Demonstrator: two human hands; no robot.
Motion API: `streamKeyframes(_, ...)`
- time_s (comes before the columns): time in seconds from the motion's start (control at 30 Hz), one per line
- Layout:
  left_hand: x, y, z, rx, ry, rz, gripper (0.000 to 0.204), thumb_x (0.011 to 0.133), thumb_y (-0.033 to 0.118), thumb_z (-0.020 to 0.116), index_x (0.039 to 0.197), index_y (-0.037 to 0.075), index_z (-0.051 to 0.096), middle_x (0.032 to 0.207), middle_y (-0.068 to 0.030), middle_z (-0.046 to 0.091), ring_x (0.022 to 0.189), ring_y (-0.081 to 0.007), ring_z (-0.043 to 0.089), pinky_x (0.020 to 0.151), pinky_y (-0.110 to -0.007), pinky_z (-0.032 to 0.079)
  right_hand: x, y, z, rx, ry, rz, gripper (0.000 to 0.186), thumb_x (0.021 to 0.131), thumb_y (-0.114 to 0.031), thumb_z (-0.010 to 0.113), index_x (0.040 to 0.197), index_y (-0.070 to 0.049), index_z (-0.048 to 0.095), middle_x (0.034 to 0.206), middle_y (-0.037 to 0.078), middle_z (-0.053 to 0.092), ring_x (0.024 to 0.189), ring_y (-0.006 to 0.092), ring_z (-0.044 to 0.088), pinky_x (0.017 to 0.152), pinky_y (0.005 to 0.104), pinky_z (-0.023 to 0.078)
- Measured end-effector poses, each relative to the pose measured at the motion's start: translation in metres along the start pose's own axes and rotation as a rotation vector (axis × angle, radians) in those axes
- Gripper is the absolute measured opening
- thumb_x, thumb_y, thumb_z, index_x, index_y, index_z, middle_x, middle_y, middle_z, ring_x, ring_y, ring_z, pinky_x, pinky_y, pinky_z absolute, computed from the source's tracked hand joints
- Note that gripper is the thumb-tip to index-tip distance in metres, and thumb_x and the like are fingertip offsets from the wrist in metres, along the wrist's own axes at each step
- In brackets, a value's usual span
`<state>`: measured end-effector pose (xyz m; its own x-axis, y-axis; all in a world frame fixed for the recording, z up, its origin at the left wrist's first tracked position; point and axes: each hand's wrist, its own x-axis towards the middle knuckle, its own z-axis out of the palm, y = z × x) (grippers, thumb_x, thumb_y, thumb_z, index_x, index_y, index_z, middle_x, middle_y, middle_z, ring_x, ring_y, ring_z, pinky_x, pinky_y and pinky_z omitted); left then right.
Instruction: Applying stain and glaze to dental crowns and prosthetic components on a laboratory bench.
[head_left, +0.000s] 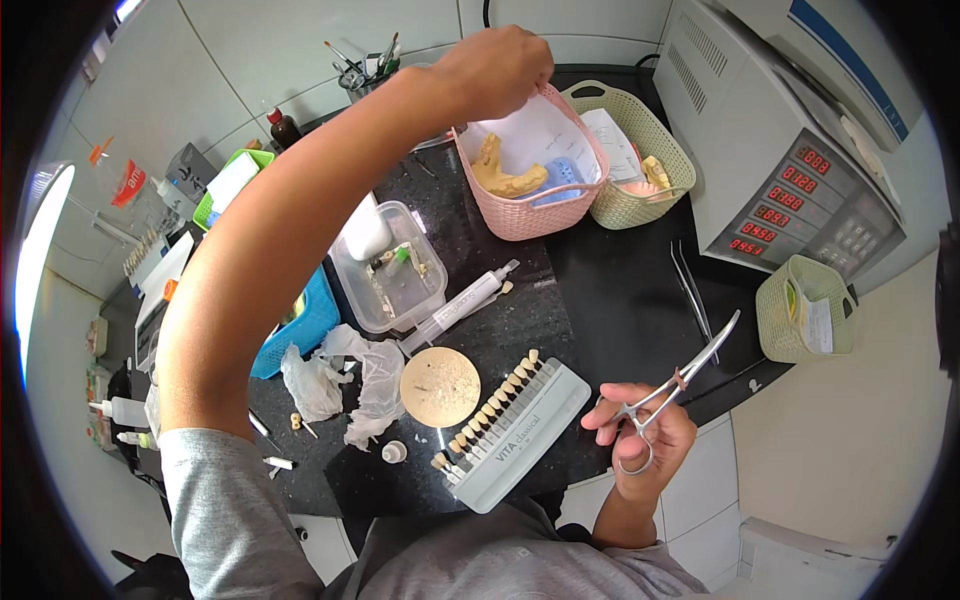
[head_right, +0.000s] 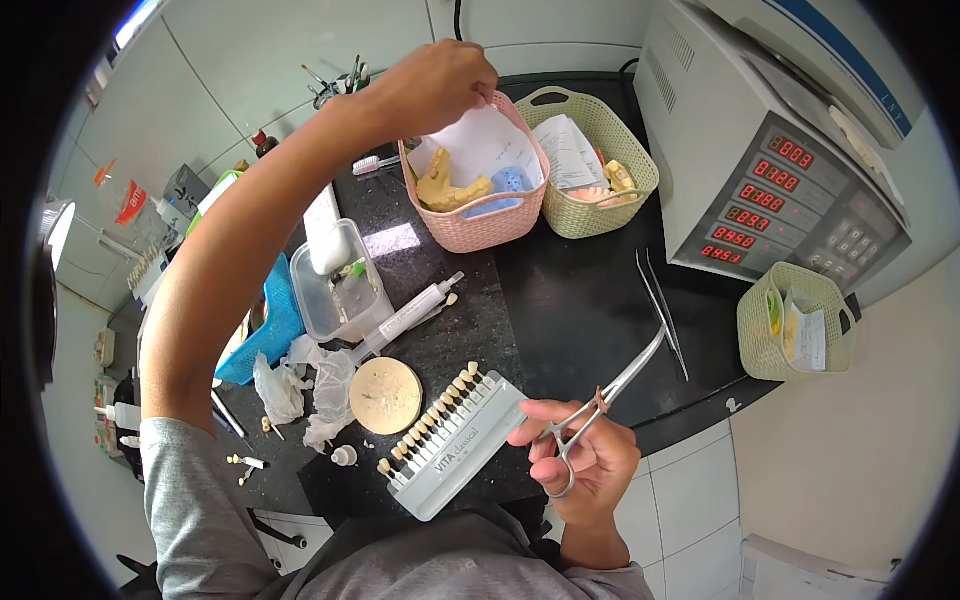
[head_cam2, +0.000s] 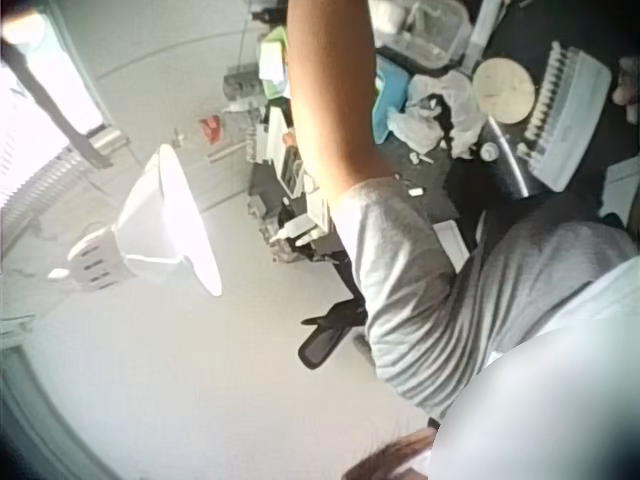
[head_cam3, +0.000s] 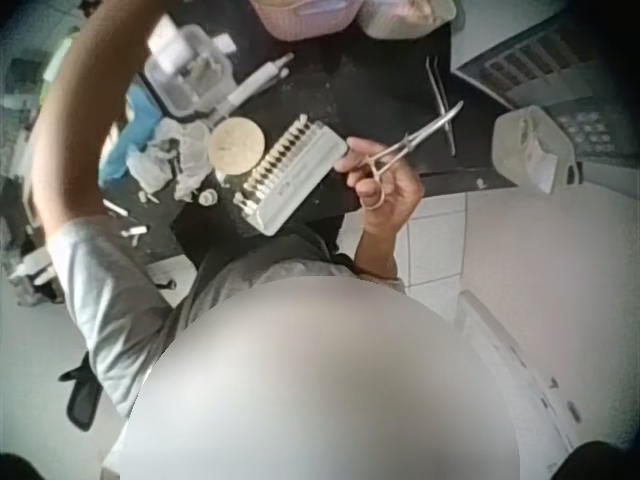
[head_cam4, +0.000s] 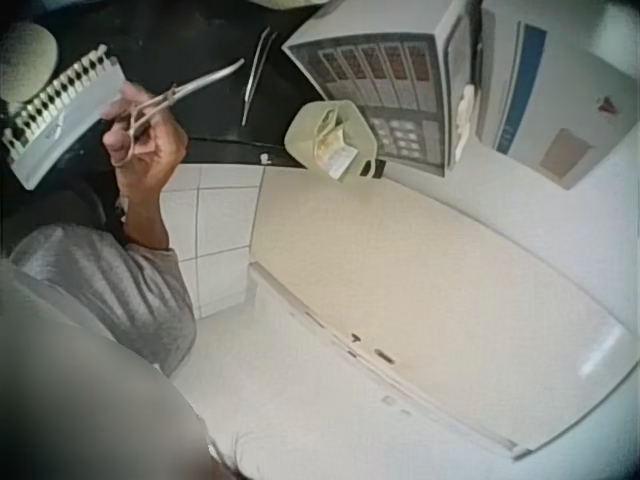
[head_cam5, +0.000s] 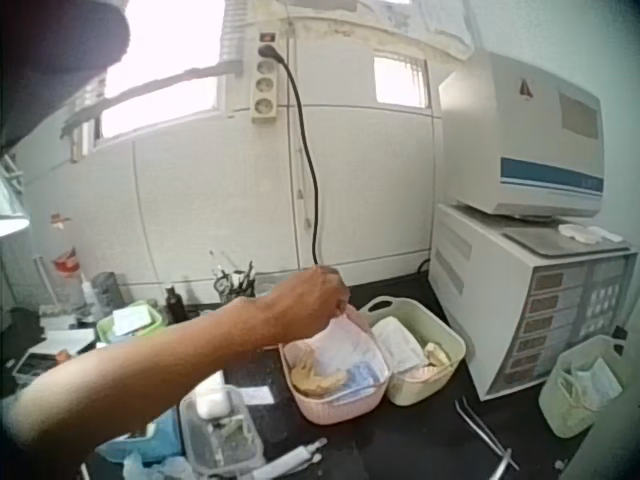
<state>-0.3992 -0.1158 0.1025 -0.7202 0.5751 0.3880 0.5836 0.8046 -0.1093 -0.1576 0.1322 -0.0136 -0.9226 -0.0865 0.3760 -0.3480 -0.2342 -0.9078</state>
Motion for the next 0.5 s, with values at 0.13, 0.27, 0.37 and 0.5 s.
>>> streamKeyframes(0.13,-0.009,0.002,-0.009,-0.025,0.002,-0.136,0.011,0.079,0.005,0.057,0.082,-0.002,0.064,0.076,-0.0177,0.065,0.075,-0.0351,0.063,0.071,-0.042,0.050,0.000,-0.003,0.000,0.011,0.000,0.040,0.067,0.077,-0.053,0.070,0.103,0.008,0.064,0.071,0.012,0.067,0.052,0.0080,0.055,0.048,0.0172,0.042)
streamKeyframes(0.27,-0.015,0.007,-0.012,0.110,-0.068,-0.243,0.014,0.075,0.003,0.055,0.085,-0.002,0.065,0.075,-0.0175,0.065,0.075,-0.0370,0.062,0.072,-0.041,0.050,0.001,-0.004,0.001,0.039,-0.027,0.045,0.063,0.079,-0.048,0.071,0.107,0.008,0.064,0.076,0.009,0.066,0.054,0.0062,0.051,0.052,0.0180,0.039)
streamKeyframes(0.37,-0.013,0.006,-0.007,0.122,-0.098,-0.159,0.015,0.075,0.002,0.056,0.088,-0.002,0.063,0.079,-0.0181,0.066,0.081,-0.0361,0.063,0.076,-0.042,0.050,0.006,-0.003,0.000,0.021,-0.068,0.055,0.062,0.079,-0.048,0.071,0.107,0.007,0.065,0.084,0.006,0.062,0.062,0.0065,0.051,0.058,0.0181,0.040)
streamKeyframes(0.5,-0.005,0.010,0.008,-0.039,-0.091,-0.027,0.018,0.076,0.001,0.057,0.093,-0.001,0.062,0.083,-0.0175,0.066,0.087,-0.0351,0.063,0.080,-0.043,0.048,0.019,-0.015,-0.017,-0.168,-0.190,0.076,0.041,0.080,-0.026,0.076,0.104,0.007,0.067,0.096,0.004,0.052,0.078,0.0088,0.053,0.070,0.0198,0.046)
